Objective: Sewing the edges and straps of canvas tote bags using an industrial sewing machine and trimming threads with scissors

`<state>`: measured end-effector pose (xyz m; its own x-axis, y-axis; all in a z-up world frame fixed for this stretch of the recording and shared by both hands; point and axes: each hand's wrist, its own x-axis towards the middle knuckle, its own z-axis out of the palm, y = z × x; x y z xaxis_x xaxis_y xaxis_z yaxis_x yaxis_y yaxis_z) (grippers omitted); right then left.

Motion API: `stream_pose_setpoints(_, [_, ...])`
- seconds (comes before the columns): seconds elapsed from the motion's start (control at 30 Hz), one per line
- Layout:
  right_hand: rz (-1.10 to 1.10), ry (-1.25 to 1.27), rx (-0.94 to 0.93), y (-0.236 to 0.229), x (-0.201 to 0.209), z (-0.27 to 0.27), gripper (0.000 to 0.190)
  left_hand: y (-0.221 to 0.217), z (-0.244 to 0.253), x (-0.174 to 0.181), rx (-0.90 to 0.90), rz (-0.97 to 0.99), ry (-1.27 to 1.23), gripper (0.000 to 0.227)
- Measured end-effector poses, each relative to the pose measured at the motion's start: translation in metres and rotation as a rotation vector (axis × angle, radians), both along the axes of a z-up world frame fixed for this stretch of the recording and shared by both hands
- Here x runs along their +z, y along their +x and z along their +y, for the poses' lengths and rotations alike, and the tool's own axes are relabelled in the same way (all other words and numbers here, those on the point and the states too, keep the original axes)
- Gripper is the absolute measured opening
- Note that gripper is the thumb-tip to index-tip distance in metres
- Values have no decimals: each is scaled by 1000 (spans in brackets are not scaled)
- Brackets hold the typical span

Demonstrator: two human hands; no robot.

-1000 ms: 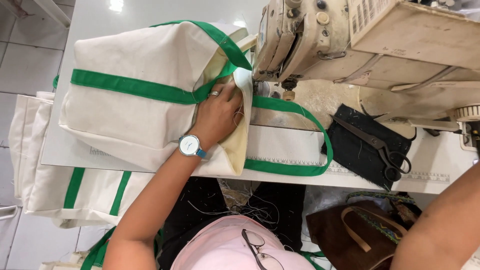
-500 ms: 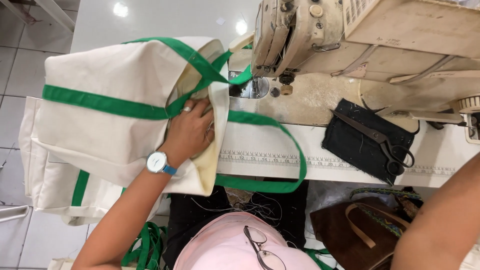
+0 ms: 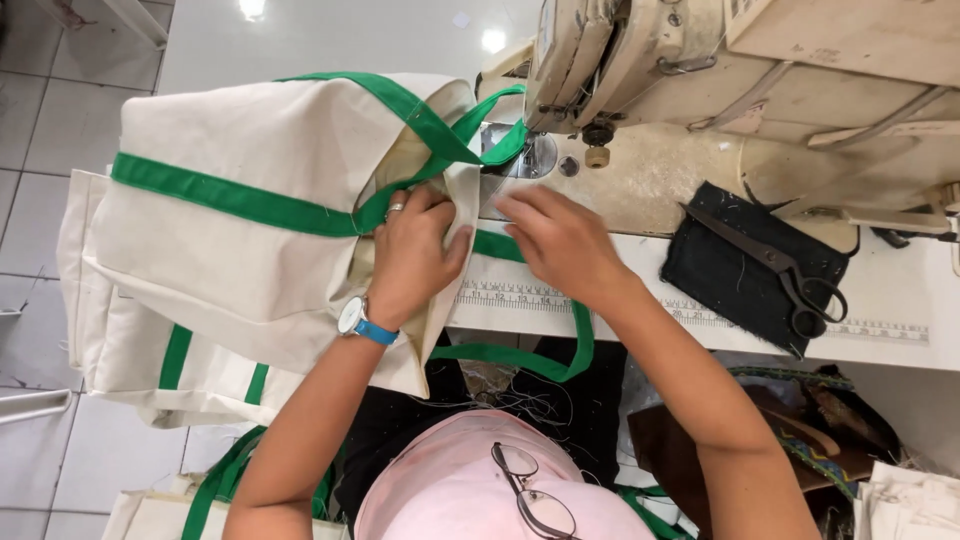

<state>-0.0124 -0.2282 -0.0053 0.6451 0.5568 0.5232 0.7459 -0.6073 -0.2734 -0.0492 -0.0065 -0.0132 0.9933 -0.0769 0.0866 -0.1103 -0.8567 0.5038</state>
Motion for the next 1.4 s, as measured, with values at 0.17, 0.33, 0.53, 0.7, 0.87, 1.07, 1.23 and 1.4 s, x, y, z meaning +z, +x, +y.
stream_pose_setpoints(0.17, [106,-72,111,46,-52,18,13,4,12,-41,43,-142,-230,28])
stream_pose_setpoints(0.33, [280,29,139,52,-54,11,20,0,10,-25,24,-144,-203,27])
stream_pose_setpoints(0.53, [362,192,84,60,-65,11,52,-3,10,-26,-15,-181,-217,29])
stream_pose_setpoints(0.7, [259,272,-54,62,-82,18,51,-3,10,-40,-47,-226,-281,29])
stream_pose_setpoints(0.87, [211,314,-159,74,-103,10,42,-12,19,-20,-117,-108,-669,24])
stream_pose_setpoints(1.07, [152,312,50,27,-31,31,23,-16,33,11,-129,-108,-764,16])
stream_pose_setpoints(1.23, [157,264,135,27,-36,31,28,-15,27,4,-85,-67,-801,18])
stream_pose_setpoints(1.4, [192,387,91,34,-53,34,58,-16,13,16,-61,-27,-799,18])
